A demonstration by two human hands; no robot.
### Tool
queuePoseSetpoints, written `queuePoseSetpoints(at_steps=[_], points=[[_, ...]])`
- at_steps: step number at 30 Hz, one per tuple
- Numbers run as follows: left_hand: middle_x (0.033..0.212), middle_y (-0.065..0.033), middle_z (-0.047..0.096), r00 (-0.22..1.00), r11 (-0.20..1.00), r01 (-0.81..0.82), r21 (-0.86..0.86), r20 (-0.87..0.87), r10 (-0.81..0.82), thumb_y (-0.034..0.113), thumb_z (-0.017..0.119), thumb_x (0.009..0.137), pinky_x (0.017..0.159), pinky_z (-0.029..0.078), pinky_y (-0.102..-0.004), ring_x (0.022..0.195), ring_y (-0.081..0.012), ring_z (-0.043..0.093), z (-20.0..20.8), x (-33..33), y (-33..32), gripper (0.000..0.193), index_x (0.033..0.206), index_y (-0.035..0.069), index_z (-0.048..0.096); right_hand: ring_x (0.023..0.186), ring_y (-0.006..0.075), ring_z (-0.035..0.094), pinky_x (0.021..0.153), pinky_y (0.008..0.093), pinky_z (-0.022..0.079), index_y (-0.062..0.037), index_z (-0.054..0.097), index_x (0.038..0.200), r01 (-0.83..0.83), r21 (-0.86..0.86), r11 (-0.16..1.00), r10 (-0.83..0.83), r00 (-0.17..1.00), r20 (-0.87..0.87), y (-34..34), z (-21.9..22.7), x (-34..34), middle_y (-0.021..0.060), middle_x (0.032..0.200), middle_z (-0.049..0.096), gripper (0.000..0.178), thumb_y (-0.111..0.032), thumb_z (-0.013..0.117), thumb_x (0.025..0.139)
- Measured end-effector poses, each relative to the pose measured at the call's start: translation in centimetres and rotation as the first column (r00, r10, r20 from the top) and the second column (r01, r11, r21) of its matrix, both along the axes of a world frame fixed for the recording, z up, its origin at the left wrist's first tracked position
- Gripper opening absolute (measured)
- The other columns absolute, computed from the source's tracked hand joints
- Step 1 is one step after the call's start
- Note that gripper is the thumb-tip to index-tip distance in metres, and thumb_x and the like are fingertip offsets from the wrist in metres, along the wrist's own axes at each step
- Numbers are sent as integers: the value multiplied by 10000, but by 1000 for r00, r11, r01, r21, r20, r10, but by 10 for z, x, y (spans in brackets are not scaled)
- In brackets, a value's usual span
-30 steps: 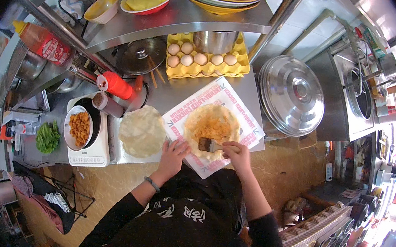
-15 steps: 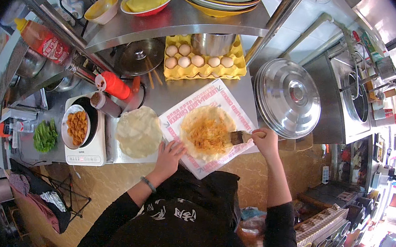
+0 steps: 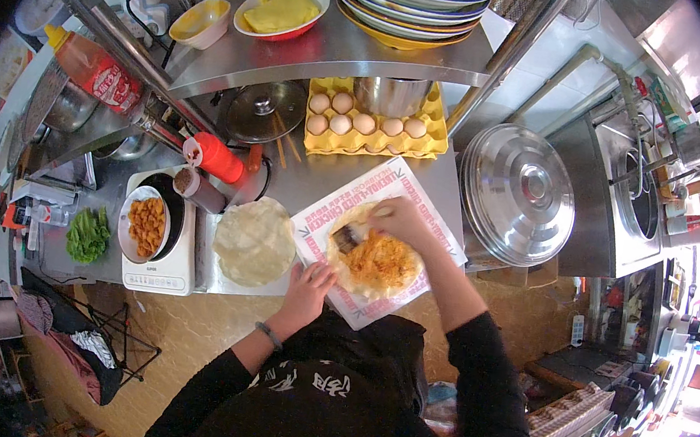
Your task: The person assembles two wraps by spreading sauce on thin flatbreads, layering lettuce and fried items, then rolling and wrapping them in paper. The person handles flatbreads, lettuce, fried items, sauce bottles, and paper wrappers.
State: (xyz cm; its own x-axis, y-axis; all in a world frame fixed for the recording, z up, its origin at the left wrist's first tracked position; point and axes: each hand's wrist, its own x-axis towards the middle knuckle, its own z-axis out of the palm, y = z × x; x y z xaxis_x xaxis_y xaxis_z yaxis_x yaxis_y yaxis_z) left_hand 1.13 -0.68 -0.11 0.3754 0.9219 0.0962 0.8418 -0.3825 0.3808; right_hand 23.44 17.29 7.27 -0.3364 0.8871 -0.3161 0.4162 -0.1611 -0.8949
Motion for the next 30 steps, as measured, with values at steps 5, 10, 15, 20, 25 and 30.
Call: queuePoseSetpoints(at_steps=[5,10,15,20,25,30], points=[[1197,-36,486,999,1000,5,-10,-45,-5,111,512,769,955,285,-550,1170,-234,404,3,-1,1,342,1102,59,568,619,218,634,591,313,492,-4,663,760,319,234,918,-366,909,197,10,-17,-13,148,686,640,148,-125,658,675],[1153,-31,497,1000,1000,0,-7,-24,-1,111,505,772,954,283,-550,1139,-221,421,5,1,3,305,1067,70,572,736,304,635,689,336,493,-35,671,777,-9,212,977,-16,993,115,-10,-12,-7,172,735,638,134,-134,617,705],[1160,-36,506,998,999,3,-32,-68,-6,73,557,712,967,272,-531,1126,-227,429,3,2,9,346,1054,108,600,609,240,642,588,339,499,-20,671,762,341,542,768,-553,780,294,-25,-8,18,155,638,626,115,-99,602,715],[1107,-20,524,998,999,10,-48,-55,-12,107,525,749,951,292,-553,1092,-234,459,4,-2,16,209,933,108,623,514,149,584,504,288,459,14,655,781,339,-3,941,-339,941,16,-53,-31,47,68,579,613,135,-95,592,734],[1070,-63,606,936,927,-55,-372,304,178,13,541,775,944,376,-436,981,-263,557,28,-2,22,276,1033,94,599,506,102,563,486,253,455,25,647,793,522,531,668,-706,670,230,-71,-10,91,64,562,598,143,-90,570,756],[1067,-169,622,-200,778,216,-590,754,626,-18,533,851,909,434,-317,957,-224,605,97,-2,26,416,1253,25,435,563,117,579,530,239,478,33,629,850,535,29,845,-513,824,-240,-87,-10,72,46,649,582,131,-63,607,763]])
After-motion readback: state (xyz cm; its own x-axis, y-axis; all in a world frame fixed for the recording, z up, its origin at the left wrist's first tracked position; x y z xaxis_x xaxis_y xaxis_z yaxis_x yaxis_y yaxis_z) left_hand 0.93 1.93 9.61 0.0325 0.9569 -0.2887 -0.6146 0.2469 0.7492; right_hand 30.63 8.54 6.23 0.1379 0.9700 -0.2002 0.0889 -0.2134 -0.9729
